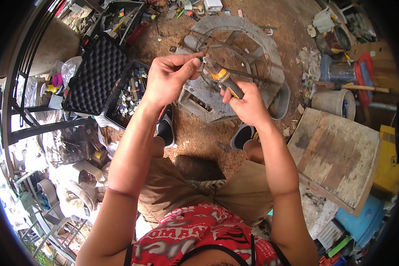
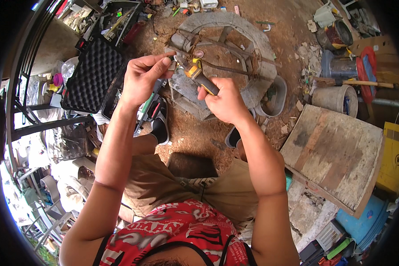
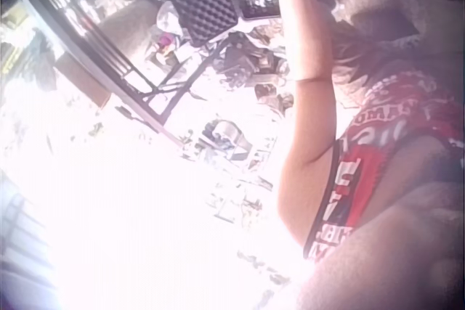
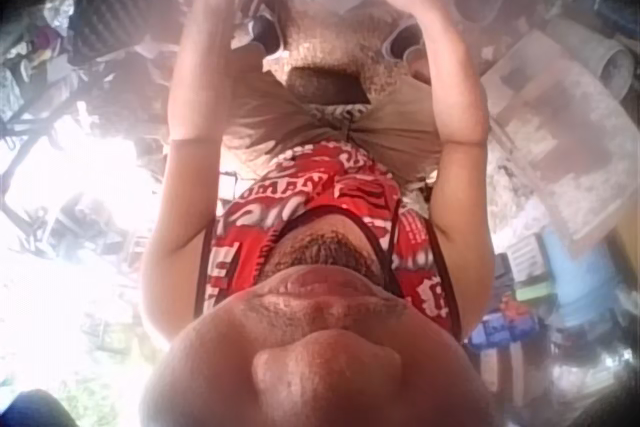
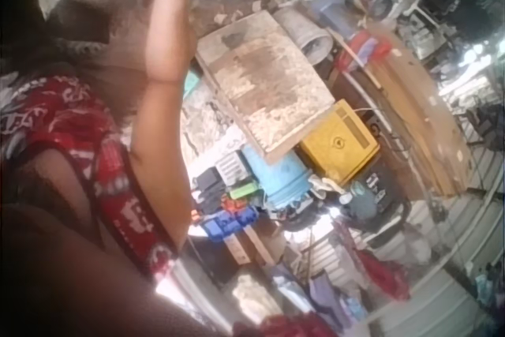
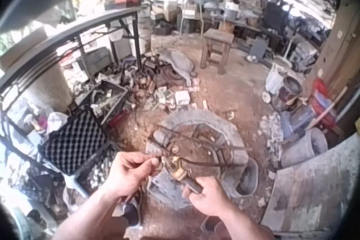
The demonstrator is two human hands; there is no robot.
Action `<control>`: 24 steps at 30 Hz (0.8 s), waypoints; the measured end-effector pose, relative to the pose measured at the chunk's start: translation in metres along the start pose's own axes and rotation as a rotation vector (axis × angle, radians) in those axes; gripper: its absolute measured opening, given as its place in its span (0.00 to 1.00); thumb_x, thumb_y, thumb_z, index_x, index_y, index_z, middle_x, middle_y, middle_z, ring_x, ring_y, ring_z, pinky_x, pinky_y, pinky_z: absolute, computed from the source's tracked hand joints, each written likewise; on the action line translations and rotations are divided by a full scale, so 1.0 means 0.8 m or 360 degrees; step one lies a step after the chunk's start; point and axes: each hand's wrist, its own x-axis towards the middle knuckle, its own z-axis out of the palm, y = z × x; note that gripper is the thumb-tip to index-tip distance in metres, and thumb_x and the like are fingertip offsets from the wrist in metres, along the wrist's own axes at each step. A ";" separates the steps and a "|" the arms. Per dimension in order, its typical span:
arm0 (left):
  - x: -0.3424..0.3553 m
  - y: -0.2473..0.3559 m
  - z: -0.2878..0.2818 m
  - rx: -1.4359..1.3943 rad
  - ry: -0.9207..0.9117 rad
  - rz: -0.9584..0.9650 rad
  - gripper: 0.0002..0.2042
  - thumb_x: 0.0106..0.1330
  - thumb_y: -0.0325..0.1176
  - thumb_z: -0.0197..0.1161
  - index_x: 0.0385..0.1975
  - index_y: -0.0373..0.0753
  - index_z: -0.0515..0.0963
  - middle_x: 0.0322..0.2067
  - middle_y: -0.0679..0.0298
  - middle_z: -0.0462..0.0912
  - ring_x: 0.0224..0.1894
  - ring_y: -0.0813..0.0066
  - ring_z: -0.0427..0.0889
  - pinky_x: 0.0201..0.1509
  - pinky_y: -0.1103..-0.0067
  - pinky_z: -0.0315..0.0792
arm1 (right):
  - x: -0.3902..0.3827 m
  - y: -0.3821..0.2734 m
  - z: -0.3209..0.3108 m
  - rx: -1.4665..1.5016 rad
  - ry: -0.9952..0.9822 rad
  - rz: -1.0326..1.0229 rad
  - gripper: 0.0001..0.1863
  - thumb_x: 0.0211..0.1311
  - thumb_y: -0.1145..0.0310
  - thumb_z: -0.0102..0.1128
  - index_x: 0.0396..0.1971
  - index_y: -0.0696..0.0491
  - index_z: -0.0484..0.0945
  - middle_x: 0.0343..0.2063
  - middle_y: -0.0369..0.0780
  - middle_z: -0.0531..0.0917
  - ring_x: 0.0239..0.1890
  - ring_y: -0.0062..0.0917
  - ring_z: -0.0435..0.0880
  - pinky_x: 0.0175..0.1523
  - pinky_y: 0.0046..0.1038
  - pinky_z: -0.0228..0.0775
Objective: The person uses a screwdriver and pliers to disassemble a small electronic component and pry parts from a circuit board.
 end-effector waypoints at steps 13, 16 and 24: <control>-0.001 0.009 -0.005 -0.0834 -0.0166 -0.0262 0.13 0.69 0.31 0.61 0.48 0.31 0.80 0.33 0.60 0.87 0.30 0.78 0.85 0.38 0.83 0.81 | 0.000 0.000 0.004 0.1365 -0.0590 0.0288 0.05 0.42 0.80 0.55 0.19 0.53 0.72 0.36 0.46 0.78 0.37 0.29 0.75 0.41 0.29 0.68; -0.001 0.005 0.001 -0.1009 -0.0121 -0.0290 0.13 0.69 0.31 0.61 0.48 0.30 0.80 0.36 0.60 0.86 0.32 0.78 0.85 0.39 0.83 0.82 | 0.001 -0.001 0.009 0.1477 -0.0607 0.0308 0.04 0.43 0.80 0.55 0.18 0.53 0.72 0.35 0.45 0.77 0.37 0.28 0.75 0.40 0.29 0.68; 0.004 -0.007 0.006 -0.0334 0.0034 0.0087 0.13 0.70 0.32 0.61 0.50 0.32 0.80 0.38 0.62 0.86 0.38 0.80 0.84 0.48 0.80 0.80 | 0.015 -0.008 -0.013 -0.0373 0.0166 -0.0268 0.16 0.47 0.83 0.52 0.36 0.56 0.83 0.47 0.43 0.81 0.49 0.36 0.81 0.55 0.31 0.71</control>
